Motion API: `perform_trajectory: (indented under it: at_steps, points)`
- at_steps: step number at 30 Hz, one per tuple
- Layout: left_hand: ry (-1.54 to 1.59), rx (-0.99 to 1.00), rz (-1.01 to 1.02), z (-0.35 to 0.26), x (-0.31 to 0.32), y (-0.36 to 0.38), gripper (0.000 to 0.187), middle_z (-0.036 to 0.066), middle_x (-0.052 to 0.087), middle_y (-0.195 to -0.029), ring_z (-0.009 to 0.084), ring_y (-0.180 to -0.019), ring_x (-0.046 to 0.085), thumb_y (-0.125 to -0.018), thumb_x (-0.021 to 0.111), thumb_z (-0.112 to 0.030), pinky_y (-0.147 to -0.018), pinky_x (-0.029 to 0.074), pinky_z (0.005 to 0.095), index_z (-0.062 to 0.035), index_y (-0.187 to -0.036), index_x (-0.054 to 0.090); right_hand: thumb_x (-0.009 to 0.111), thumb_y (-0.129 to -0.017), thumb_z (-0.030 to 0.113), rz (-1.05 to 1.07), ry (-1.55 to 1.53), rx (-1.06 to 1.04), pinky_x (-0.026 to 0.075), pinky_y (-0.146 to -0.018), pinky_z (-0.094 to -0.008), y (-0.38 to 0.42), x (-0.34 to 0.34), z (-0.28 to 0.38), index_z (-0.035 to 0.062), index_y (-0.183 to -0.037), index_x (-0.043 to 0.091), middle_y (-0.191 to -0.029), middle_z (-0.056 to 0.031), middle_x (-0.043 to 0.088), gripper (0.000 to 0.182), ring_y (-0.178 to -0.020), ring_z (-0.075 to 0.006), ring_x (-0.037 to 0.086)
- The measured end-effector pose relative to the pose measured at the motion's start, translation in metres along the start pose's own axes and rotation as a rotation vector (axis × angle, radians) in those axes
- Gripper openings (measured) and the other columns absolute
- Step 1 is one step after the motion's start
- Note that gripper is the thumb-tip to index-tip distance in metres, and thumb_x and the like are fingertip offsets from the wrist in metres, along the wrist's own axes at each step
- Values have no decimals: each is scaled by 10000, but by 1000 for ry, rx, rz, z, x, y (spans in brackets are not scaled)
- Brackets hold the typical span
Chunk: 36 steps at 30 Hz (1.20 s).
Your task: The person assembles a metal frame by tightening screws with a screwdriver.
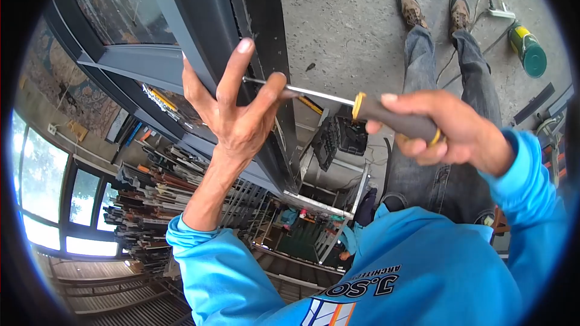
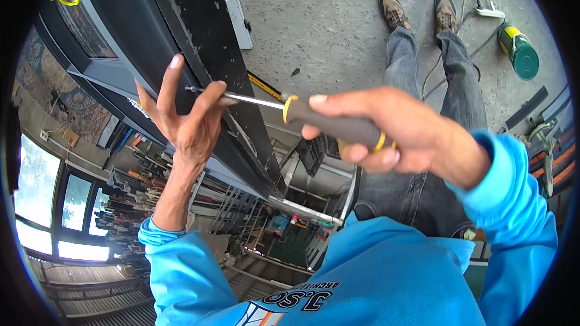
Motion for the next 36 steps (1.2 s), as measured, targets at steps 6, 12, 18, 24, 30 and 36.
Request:
perform_trajectory:
  at_steps: [6, 12, 18, 24, 30, 36]
  points:
    - [-15, 28, -79, -6, -2, 1, 133, 40, 510, -1318, 200, -1287, 407, -687, 773, -274, -1178, 169, 504, -240, -810, 734, 677, -845, 197, -578, 525, -692, 405, -499, -282, 47, -9, 44, 38, -1174, 581, -705, -68, 545, 379, -562, -106, 483]
    - [-35, -3, -94, -5, -4, -3, 103, 45, 526, -1290, 189, -1249, 441, -731, 737, -303, -1169, 163, 505, -233, -806, 737, 581, -927, 293, -44, 76, -251, 346, -443, -240, 1, -12, 0, 11, -1179, 589, -635, -54, 550, 377, -500, -56, 447]
    - [-108, -61, 33, -2, 2, -3, 89, -49, 495, -1316, 432, -1296, 241, -720, 744, -276, -1075, 290, 571, -242, -789, 700, 626, -892, 304, -453, 313, -713, 373, -497, -252, 33, -12, 37, 31, -1225, 560, -670, -47, 547, 436, -550, -60, 462]
    - [-40, -83, 7, 2, -2, -3, 136, 0, 467, -1376, 443, -1334, 206, -704, 760, -338, -1099, 254, 588, -239, -782, 709, 601, -908, 327, -270, 114, -439, 361, -456, -246, 15, -15, 20, 36, -1204, 563, -662, -37, 535, 417, -529, -78, 462]
    - [-31, 18, -37, -5, -1, -5, 152, 37, 445, -1375, 295, -1380, 247, -663, 797, -286, -1164, 156, 549, -240, -792, 732, 572, -927, 355, -7, -109, -67, 346, -406, -238, 7, 0, -5, 43, -1179, 567, -653, -25, 521, 401, -503, -99, 462]
    - [33, -68, -77, 3, 0, -4, 141, -49, 470, -1358, 453, -1364, 154, -662, 797, -244, -1095, 232, 599, -263, -762, 699, 607, -902, 307, -485, 420, -717, 351, -478, -275, 27, -24, 22, 14, -1131, 589, -610, -21, 439, 372, -511, -103, 411]
Point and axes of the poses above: each hand's wrist, its own y-axis away from the middle knuckle, its own x-axis out of the palm, z = x × y, the point moved 8 cm from there along -y, towards the middle knuckle
